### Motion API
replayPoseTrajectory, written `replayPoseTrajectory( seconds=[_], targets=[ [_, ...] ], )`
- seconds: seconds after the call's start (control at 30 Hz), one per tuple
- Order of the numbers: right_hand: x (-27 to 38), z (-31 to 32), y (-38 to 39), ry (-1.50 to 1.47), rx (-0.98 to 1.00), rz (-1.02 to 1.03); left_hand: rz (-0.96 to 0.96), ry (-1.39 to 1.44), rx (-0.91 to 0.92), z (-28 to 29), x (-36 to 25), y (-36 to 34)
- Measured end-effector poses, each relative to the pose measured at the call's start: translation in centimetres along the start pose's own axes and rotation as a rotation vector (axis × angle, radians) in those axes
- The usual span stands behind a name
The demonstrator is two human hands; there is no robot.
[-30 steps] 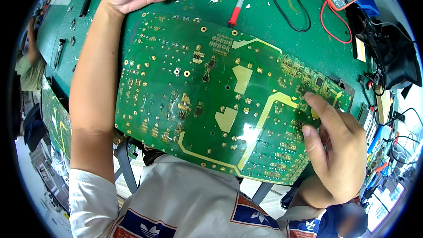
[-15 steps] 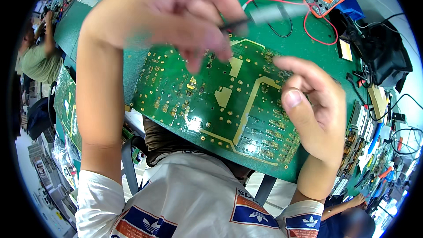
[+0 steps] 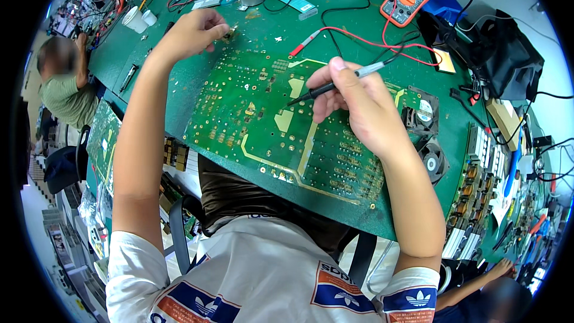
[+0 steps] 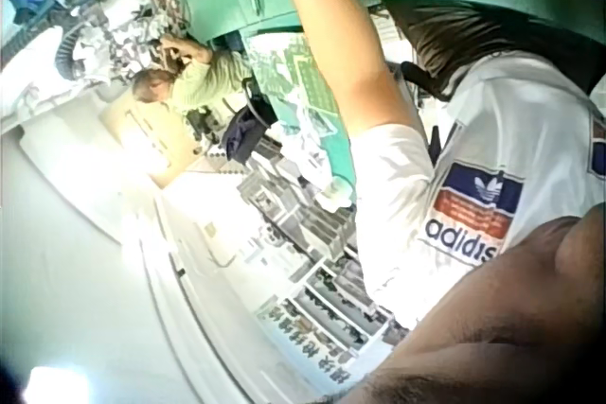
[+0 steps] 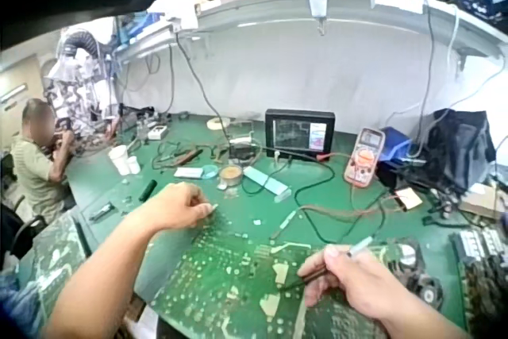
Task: The person tests components on a green circuit board using multimeter probes, touching the tips to various soldered points and pointing at specific chips on the board.
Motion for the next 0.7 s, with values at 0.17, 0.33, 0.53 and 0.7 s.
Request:
replayPoseTrajectory(
  seconds=[0.17, 0.33, 0.53, 0.7],
  targets=[
    [-1.3, 0.4, -0.1, -0.028, 0.05, -0.049, 0.048, -0.166, -0.166, -2.6, 4.6, -1.2],
    [-1.5, 0.3, 0.2, -0.02, 0.037, 0.032, 0.068, -0.143, -0.199, -3.5, 5.3, -2.0],
    [-2.0, 0.4, 0.3, 0.013, 0.038, -0.004, 0.056, -0.213, -0.198, -3.6, 5.6, -4.4],
    [-2.1, 0.5, 0.3, 0.031, 0.06, -0.015, 0.03, -0.234, -0.181, -3.6, 5.9, -5.8]
  ],
)
Point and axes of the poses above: each hand's wrist, its own y-axis away from the middle knuckle, its own z-axis out of the back of the hand, x = y × z, the point moved 4 cm from there along -y, towards the middle knuckle, and after that the axes turned 9 degrees about x, right-handed, at the moved point
